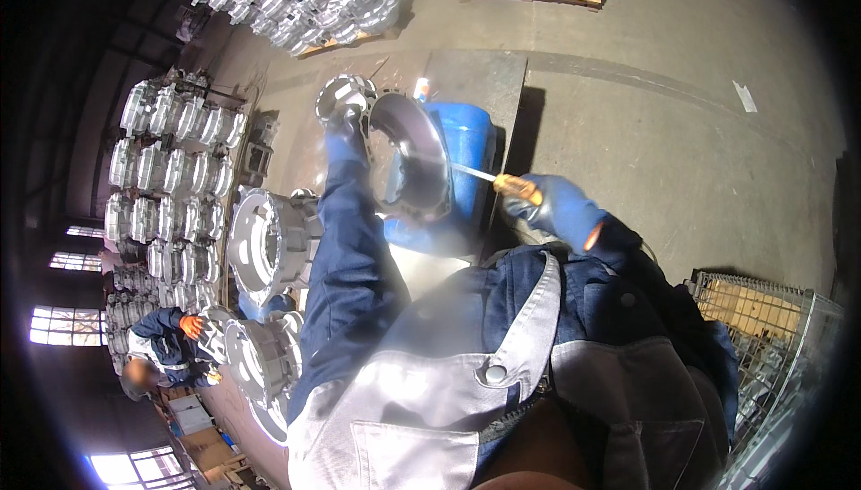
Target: The person welds the edges of multiple metal parts using a welding torch. They pick up each part, position it on a blue support, weld along the rim, then place it down and repeat with the next part.
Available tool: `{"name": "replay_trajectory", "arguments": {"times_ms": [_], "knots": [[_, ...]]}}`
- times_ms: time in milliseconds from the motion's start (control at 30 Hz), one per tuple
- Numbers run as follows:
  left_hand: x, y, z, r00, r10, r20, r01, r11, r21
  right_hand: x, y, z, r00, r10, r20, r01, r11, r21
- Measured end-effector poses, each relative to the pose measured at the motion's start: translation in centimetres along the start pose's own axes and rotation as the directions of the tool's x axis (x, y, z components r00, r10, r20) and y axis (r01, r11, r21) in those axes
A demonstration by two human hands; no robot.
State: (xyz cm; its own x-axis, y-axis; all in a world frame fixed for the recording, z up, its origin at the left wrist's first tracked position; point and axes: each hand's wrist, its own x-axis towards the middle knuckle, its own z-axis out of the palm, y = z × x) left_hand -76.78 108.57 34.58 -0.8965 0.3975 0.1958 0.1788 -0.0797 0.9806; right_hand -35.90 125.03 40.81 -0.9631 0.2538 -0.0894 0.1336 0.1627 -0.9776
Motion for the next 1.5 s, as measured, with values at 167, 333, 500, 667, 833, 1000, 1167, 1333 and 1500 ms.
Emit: {"name": "replay_trajectory", "arguments": {"times_ms": [167, 333, 500, 667, 833, 1000, 1167, 1333, 1500], "knots": [[0.0, -0.1, -0.2, 1.000, 0.001, 0.002, 0.000, 1.000, -0.029, 0.6, -1.6, 0.2, 0.968, 0.249, 0.028, -0.234, 0.941, -0.244], [-0.4, 0.5, -0.1, 1.000, 0.015, -0.005, -0.014, 0.992, 0.129, 1.0, -0.5, 0.7, 0.994, 0.103, -0.042, -0.110, 0.966, -0.235], [-1.4, 1.3, 1.0, 0.998, 0.037, -0.049, -0.034, 0.997, 0.067, 1.7, 0.9, -0.1, 0.996, 0.069, -0.049, -0.070, 0.997, -0.026], [-1.9, 2.2, 1.6, 0.995, 0.103, -0.021, -0.098, 0.983, 0.157, 3.8, 0.5, 0.1, 0.982, 0.186, 0.038, -0.185, 0.982, -0.040], [-3.3, 2.9, 1.7, 0.999, 0.040, -0.028, -0.038, 0.997, 0.066, 4.8, -0.5, -1.0, 0.947, 0.322, -0.019, -0.322, 0.943, -0.084], [-3.7, 2.9, 2.4, 0.997, 0.076, -0.032, -0.072, 0.993, 0.093, 5.0, -1.2, -0.6, 0.998, 0.050, 0.047, -0.047, 0.997, -0.064], [-3.5, 3.0, 2.4, 0.996, 0.066, -0.057, -0.061, 0.995, 0.079, 5.5, -1.2, -1.1, 0.963, 0.250, -0.102, -0.257, 0.965, -0.061], [-3.8, 3.0, 2.9, 0.998, 0.055, -0.044, -0.055, 0.998, 0.014, 5.8, -1.1, -1.8, 0.965, 0.260, -0.023, -0.260, 0.965, 0.020], [-4.1, 3.3, 2.8, 0.995, 0.065, -0.070, -0.065, 0.998, 0.002, 5.8, -1.2, -1.3, 0.959, 0.254, -0.129, -0.260, 0.965, -0.029]]}}
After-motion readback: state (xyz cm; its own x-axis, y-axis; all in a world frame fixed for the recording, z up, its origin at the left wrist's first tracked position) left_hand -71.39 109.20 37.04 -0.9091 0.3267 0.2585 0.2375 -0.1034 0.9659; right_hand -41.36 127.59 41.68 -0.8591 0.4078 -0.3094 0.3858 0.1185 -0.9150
